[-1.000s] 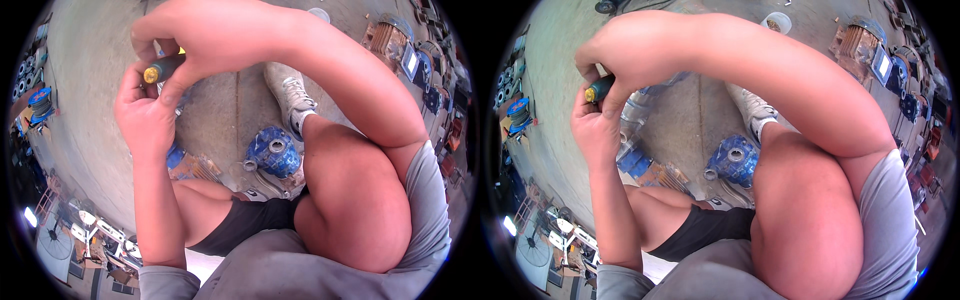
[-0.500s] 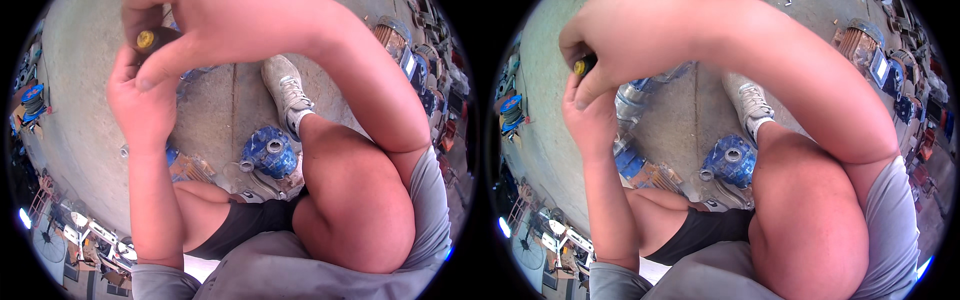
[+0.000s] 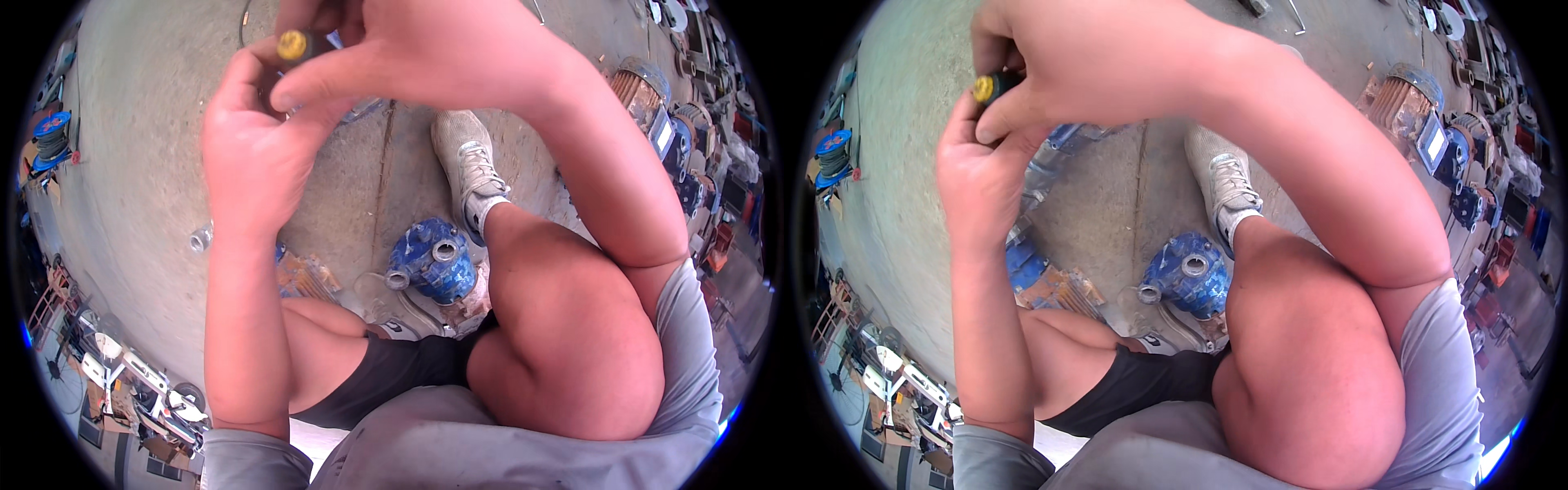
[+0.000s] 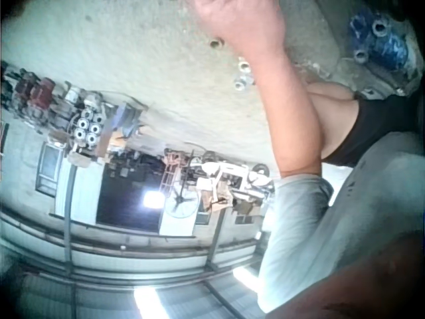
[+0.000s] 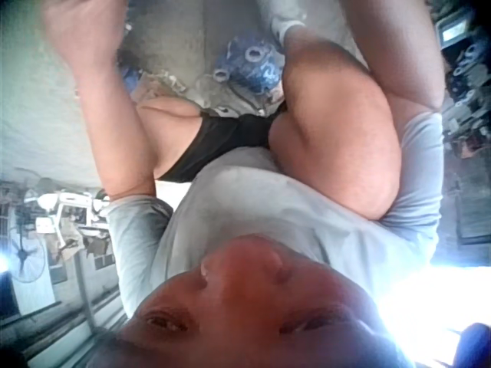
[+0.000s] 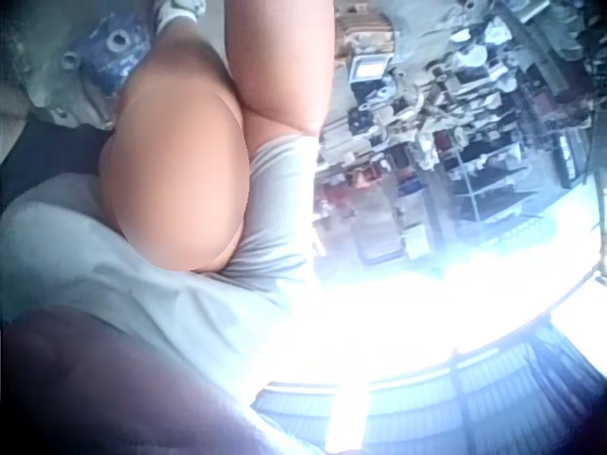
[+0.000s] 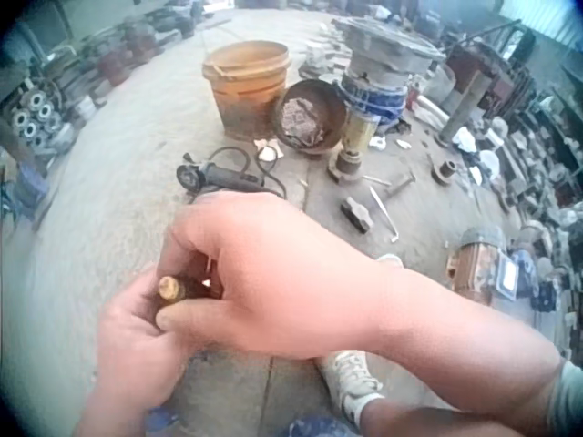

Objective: The person is sitting on the floor in a workshop, using a screwdriver to remove screws from the terminal box of a blue electric motor. They remove several screws and set them aside, then continue to work on the motor's casing.

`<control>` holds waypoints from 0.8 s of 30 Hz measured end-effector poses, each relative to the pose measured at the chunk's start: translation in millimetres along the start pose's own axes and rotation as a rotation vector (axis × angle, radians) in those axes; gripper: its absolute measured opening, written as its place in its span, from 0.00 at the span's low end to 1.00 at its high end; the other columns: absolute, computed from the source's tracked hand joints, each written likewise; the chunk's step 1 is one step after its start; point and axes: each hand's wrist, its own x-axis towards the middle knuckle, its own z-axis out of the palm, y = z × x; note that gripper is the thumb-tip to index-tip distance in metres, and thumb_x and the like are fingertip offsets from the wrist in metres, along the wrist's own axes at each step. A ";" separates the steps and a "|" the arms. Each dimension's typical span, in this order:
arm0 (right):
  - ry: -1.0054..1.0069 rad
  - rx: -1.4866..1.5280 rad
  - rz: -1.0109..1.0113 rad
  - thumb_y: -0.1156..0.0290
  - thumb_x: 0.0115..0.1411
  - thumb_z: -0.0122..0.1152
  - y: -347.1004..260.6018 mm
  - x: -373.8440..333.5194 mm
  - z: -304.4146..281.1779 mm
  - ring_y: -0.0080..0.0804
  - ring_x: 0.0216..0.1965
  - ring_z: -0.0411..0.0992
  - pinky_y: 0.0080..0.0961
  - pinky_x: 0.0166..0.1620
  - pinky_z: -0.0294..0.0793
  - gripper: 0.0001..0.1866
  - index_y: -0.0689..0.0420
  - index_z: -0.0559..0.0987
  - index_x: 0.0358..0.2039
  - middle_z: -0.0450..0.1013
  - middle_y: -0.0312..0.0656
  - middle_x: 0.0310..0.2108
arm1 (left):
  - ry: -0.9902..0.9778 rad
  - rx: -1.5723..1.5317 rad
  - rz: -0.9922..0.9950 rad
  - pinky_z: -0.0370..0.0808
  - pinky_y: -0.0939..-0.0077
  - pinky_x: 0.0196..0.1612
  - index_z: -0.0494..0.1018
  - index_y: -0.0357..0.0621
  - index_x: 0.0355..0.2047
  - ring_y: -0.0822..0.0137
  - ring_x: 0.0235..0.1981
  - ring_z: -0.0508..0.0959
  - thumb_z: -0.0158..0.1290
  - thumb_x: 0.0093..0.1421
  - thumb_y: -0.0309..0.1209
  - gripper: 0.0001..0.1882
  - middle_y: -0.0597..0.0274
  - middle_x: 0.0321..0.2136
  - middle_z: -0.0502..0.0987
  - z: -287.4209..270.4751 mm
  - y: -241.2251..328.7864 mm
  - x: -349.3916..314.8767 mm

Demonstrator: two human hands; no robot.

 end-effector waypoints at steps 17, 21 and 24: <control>-0.105 0.182 0.321 0.67 0.53 0.77 -17.7 16.1 -6.1 0.30 0.31 0.75 0.26 0.36 0.76 0.15 0.60 0.80 0.36 0.76 0.41 0.30 | -0.010 0.037 -0.008 0.76 0.82 0.47 0.75 0.32 0.53 0.76 0.42 0.79 0.60 0.62 0.19 0.18 0.62 0.42 0.82 -9.7 -9.5 1.5; -0.015 0.032 0.269 0.68 0.54 0.76 -1.5 6.6 10.3 0.29 0.30 0.75 0.24 0.34 0.75 0.15 0.60 0.81 0.38 0.77 0.41 0.30 | 0.035 -0.103 -0.033 0.75 0.84 0.38 0.77 0.34 0.48 0.81 0.32 0.73 0.62 0.62 0.24 0.15 0.68 0.37 0.80 -2.2 -6.0 -2.5; -0.049 0.109 0.224 0.67 0.53 0.77 -7.2 10.0 10.5 0.30 0.29 0.75 0.26 0.34 0.75 0.16 0.60 0.80 0.36 0.77 0.41 0.30 | 0.017 -0.141 -0.031 0.77 0.82 0.42 0.75 0.34 0.51 0.77 0.37 0.76 0.61 0.63 0.24 0.17 0.64 0.42 0.80 -5.0 -2.6 -4.3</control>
